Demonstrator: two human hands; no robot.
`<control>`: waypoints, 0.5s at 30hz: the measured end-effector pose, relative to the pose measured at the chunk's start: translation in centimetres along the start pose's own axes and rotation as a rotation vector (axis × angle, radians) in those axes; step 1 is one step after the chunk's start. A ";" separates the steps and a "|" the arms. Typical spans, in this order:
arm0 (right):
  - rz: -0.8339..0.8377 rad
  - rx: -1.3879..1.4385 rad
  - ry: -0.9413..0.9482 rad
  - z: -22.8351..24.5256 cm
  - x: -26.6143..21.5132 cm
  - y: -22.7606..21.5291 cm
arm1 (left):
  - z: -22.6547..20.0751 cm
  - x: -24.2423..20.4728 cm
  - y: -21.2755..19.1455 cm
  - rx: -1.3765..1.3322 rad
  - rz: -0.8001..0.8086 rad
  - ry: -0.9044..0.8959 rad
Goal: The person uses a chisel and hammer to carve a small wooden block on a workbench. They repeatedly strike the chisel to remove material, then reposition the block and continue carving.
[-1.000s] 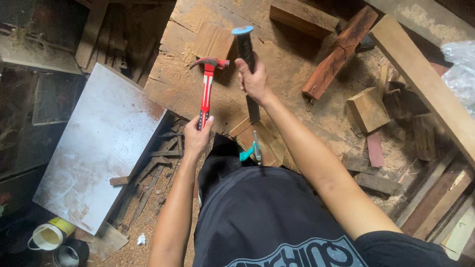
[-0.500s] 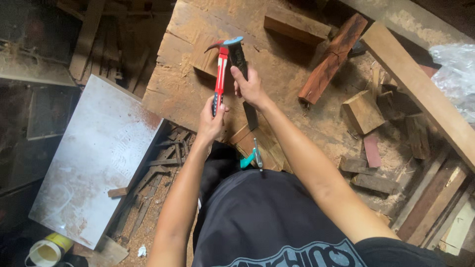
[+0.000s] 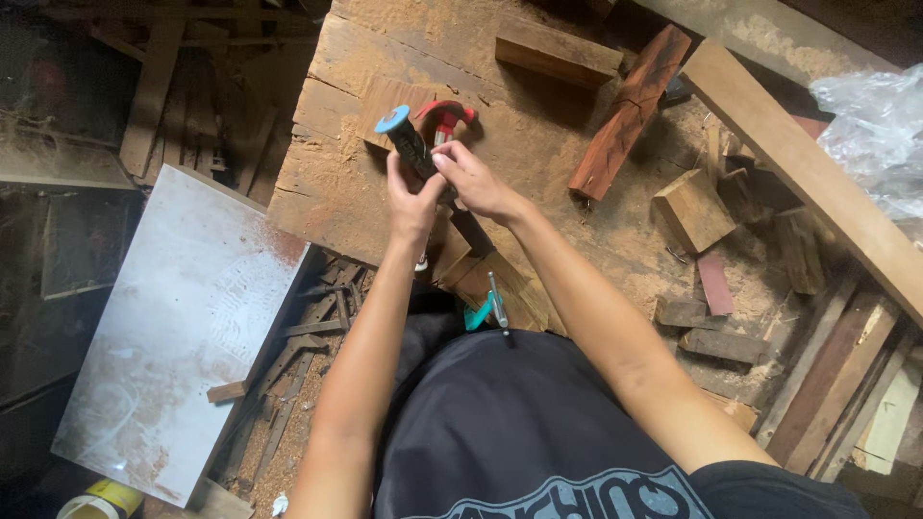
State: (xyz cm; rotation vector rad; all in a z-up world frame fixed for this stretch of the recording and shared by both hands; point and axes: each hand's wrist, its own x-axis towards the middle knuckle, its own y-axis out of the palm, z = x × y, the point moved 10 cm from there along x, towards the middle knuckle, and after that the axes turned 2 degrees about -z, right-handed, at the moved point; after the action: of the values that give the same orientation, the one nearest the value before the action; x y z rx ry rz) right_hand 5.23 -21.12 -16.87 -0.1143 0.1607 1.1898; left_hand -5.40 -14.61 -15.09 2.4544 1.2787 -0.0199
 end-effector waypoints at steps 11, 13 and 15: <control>-0.111 -0.725 0.227 4.2 -1.5 -1.0 | 0.0 -1.9 -10.2 -0.564 -0.403 -0.188; -0.009 -0.938 0.306 3.6 -1.4 1.1 | -1.8 -2.2 -12.5 -0.617 -0.379 -0.113; 0.067 -1.061 0.371 2.4 -1.9 3.0 | -3.1 -3.5 -14.5 -0.637 -0.370 -0.064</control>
State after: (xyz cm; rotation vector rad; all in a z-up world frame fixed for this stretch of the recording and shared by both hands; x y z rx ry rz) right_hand 1.93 -21.32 -14.18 -1.2684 -0.1618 1.2043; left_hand -19.43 -8.88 -16.16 1.6569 1.4226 0.1817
